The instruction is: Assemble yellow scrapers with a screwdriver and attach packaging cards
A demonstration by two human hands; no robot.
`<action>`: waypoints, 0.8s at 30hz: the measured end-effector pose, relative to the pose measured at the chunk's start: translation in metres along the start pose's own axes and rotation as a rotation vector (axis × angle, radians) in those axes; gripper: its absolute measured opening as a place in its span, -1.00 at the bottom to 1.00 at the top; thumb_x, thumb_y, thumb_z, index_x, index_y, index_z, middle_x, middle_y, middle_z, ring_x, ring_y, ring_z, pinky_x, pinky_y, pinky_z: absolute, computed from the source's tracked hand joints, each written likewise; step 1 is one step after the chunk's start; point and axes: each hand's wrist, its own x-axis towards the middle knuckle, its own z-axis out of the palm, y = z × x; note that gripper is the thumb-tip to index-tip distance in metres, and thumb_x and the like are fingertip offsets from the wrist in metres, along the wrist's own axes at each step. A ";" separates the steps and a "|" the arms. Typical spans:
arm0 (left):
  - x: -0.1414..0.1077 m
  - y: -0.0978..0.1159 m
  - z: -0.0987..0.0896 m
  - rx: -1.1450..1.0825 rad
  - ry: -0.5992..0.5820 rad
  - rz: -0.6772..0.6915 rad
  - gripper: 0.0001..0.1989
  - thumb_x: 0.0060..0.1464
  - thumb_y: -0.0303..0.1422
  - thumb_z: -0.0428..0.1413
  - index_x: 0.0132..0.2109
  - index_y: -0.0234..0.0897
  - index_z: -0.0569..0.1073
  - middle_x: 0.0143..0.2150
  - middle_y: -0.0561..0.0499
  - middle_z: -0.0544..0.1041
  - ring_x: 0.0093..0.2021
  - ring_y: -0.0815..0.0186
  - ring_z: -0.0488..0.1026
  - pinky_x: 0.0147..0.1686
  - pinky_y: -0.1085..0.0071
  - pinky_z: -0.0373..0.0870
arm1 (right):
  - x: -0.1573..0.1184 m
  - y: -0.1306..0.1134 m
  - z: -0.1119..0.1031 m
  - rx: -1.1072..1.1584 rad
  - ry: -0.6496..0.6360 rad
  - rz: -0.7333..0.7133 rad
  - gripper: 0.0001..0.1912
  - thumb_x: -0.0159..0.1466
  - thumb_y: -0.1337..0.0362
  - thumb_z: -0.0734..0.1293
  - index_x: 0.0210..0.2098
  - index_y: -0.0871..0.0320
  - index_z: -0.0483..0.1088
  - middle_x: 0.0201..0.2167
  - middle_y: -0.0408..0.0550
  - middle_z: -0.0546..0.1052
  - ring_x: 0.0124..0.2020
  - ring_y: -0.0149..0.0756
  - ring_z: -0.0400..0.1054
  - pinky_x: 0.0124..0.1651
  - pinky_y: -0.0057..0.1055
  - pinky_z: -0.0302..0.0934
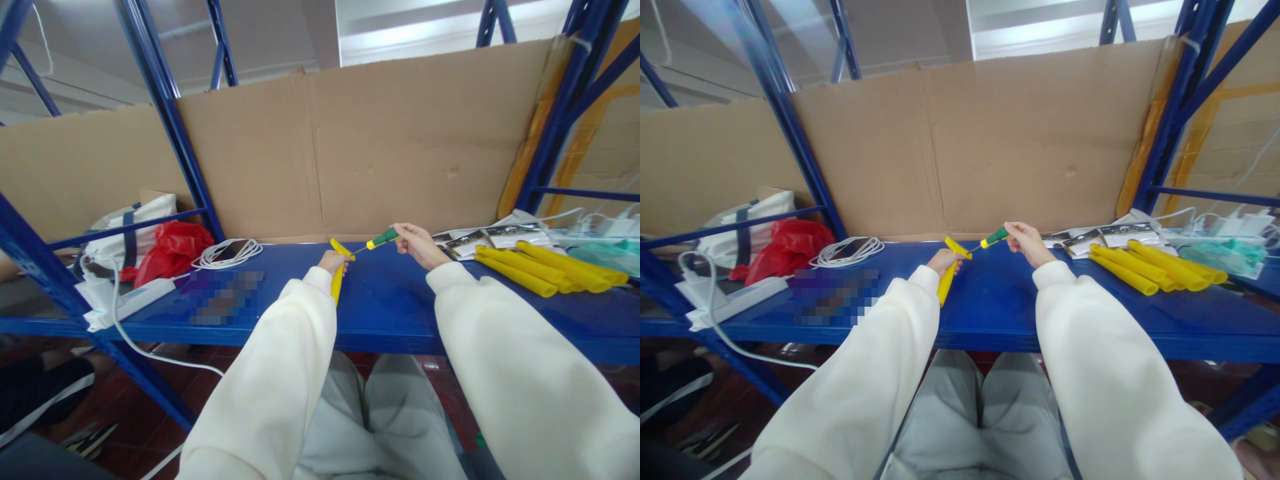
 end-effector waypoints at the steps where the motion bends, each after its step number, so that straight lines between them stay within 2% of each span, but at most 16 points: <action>1: 0.000 0.000 0.000 0.003 0.008 0.004 -0.82 0.08 -0.53 0.20 -0.47 -0.35 0.42 -0.68 0.13 0.29 -0.64 0.43 0.31 -0.55 0.50 0.32 | 0.000 0.000 0.000 0.006 -0.008 0.005 -0.53 -0.02 -0.02 0.57 -0.32 0.16 0.42 -0.70 -0.26 0.36 -0.68 -0.51 0.17 -0.64 -0.53 0.03; 7: 0.000 0.000 0.001 0.033 0.037 0.024 -0.82 0.09 -0.56 0.18 -0.46 -0.36 0.43 -0.69 0.14 0.27 -0.64 0.44 0.30 -0.55 0.51 0.32 | -0.001 -0.001 0.001 0.021 -0.046 0.004 -0.58 0.00 0.03 0.58 -0.34 0.13 0.41 -0.61 -0.20 0.47 -0.62 -0.49 0.29 -0.56 -0.53 0.18; 15: 0.001 -0.001 0.001 0.019 0.000 0.039 -0.83 0.09 -0.52 0.20 -0.45 -0.36 0.44 -0.71 0.16 0.24 -0.65 0.44 0.28 -0.56 0.51 0.30 | 0.002 0.002 0.000 -0.068 0.090 0.004 -0.55 0.01 -0.02 0.56 -0.50 0.12 0.30 -0.67 -0.22 0.38 -0.67 -0.51 0.21 -0.62 -0.54 0.13; 21: 0.001 -0.001 0.001 0.017 -0.005 0.044 -0.90 0.11 -0.53 0.17 -0.38 -0.37 0.48 -0.72 0.17 0.23 -0.65 0.43 0.28 -0.56 0.50 0.32 | 0.001 0.002 0.000 -0.045 0.065 -0.002 -0.54 -0.01 -0.06 0.56 -0.41 0.12 0.37 -0.72 -0.28 0.33 -0.70 -0.52 0.16 -0.65 -0.54 0.08; 24: 0.001 -0.001 0.001 0.022 -0.004 0.042 -0.91 0.11 -0.53 0.17 -0.38 -0.38 0.48 -0.71 0.17 0.23 -0.66 0.43 0.27 -0.56 0.50 0.32 | 0.001 0.001 0.000 -0.014 0.023 0.004 -0.55 -0.01 -0.05 0.56 -0.41 0.14 0.39 -0.69 -0.23 0.39 -0.68 -0.51 0.21 -0.62 -0.53 0.11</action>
